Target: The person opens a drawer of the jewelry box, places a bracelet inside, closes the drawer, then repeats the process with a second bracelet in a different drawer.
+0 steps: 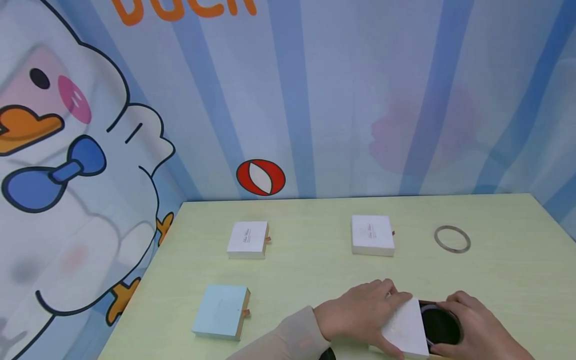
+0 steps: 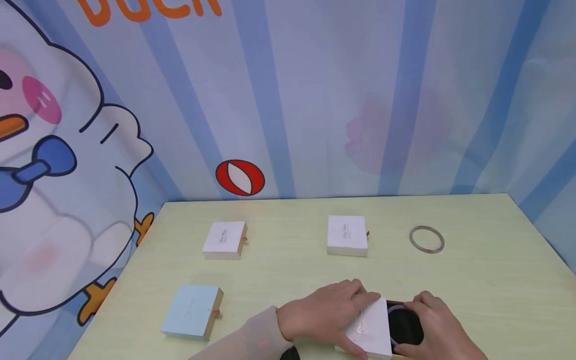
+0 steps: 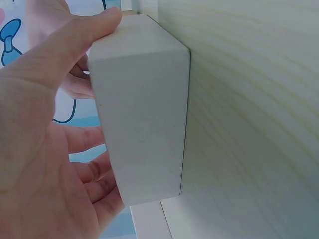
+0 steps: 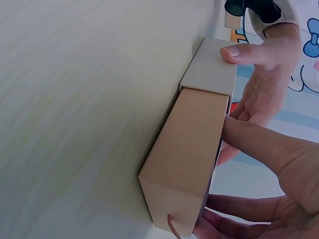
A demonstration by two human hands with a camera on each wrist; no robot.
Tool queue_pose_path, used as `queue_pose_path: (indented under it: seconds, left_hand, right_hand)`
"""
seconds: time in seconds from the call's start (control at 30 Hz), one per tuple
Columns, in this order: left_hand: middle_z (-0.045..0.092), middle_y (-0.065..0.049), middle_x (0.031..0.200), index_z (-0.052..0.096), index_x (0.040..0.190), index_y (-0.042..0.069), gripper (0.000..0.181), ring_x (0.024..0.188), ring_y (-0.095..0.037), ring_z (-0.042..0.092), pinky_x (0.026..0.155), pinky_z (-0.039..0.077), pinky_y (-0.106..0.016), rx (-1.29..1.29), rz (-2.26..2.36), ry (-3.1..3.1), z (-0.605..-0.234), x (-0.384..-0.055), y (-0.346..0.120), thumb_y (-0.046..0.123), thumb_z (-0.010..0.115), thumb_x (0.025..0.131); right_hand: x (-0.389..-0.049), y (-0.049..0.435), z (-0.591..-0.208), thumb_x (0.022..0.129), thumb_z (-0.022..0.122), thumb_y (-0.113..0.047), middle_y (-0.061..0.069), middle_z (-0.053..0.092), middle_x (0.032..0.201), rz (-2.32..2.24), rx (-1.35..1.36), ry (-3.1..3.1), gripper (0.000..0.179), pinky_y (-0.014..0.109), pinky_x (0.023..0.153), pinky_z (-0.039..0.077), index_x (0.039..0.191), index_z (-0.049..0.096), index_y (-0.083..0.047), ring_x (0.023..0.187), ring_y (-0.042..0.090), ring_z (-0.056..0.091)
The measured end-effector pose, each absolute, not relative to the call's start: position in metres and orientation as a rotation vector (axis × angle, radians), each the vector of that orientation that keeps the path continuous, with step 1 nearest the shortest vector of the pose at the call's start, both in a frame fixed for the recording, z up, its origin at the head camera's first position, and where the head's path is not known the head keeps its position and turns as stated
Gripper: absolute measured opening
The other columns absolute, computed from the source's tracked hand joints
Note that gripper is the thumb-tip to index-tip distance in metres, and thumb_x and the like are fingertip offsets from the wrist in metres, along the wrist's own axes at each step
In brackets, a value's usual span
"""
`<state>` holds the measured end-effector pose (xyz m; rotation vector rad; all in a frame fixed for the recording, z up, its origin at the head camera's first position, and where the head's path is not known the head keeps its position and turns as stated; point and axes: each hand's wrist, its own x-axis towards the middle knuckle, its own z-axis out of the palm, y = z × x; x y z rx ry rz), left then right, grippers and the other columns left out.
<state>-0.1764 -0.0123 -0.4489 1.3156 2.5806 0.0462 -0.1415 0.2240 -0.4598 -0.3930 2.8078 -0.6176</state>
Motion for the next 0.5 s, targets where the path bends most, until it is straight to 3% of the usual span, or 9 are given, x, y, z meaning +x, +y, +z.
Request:
queue_pose_path:
  seconds: [0.5]
  left_hand:
    - [0.045, 0.011, 0.126, 0.031, 0.156, 0.023, 0.107, 0.094, 0.003, 0.041, 0.071, 0.033, -0.007, 1.327, 0.052, 2.576, -0.4477, -0.1761, -0.0136, 0.075, 0.072, 0.072]
  right_hand:
    - [-0.1411, 0.225, -0.4581, 0.069, 0.09, -0.041, 0.006, 0.055, 0.1, -0.635, -0.361, 2.773, 0.067, 0.032, 0.065, 0.051, 0.114, 0.067, 0.004, 0.083, 0.018, 0.054]
